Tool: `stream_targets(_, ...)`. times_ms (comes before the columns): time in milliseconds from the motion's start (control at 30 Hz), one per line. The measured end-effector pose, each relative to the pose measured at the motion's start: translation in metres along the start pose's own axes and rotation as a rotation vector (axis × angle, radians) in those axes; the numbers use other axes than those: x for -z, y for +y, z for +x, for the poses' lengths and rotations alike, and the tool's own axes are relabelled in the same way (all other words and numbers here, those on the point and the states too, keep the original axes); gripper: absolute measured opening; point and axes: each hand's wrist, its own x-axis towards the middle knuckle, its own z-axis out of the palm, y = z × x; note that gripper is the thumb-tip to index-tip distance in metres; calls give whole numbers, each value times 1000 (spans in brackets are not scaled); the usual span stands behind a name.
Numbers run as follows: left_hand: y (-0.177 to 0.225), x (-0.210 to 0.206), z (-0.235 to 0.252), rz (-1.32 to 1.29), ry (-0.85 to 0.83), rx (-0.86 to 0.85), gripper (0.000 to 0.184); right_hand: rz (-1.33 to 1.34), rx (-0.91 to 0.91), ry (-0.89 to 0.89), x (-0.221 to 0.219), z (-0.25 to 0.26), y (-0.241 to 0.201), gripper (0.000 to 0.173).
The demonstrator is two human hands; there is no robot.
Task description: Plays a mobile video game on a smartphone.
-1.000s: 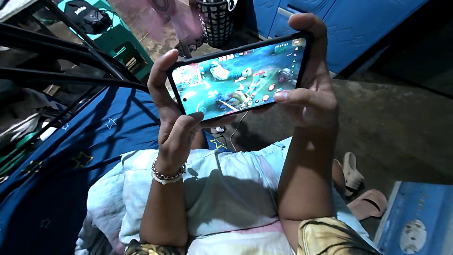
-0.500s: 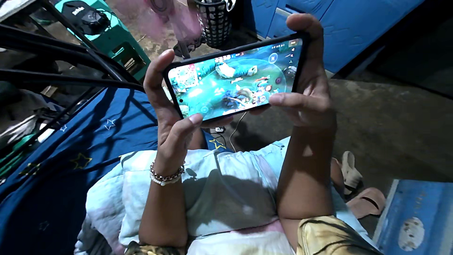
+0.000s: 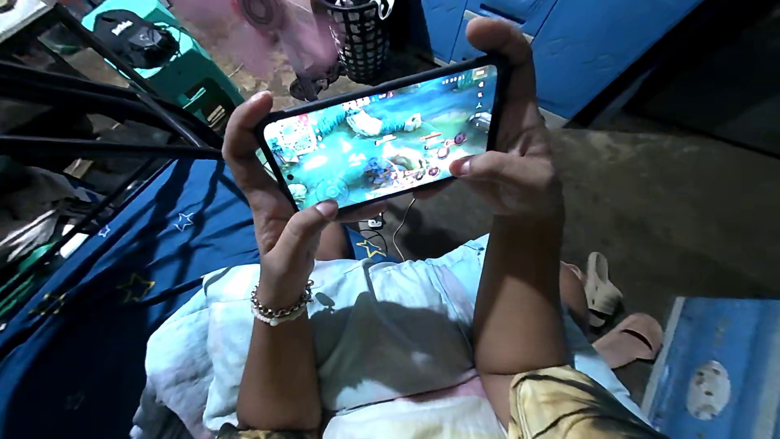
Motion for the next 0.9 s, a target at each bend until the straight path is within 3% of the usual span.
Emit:
stream_targets(600,-4,-2,-1,243,22,-113,89,-36,70,-4,-6,2,1,79)
stream_targets(733,-2,0,-1,205,23,-76,85,-6,49,-10,-4,2,2,78)
stream_targets(900,3,3,-3,-21,-65,50,80,109,5,49,-2,1,0,79)
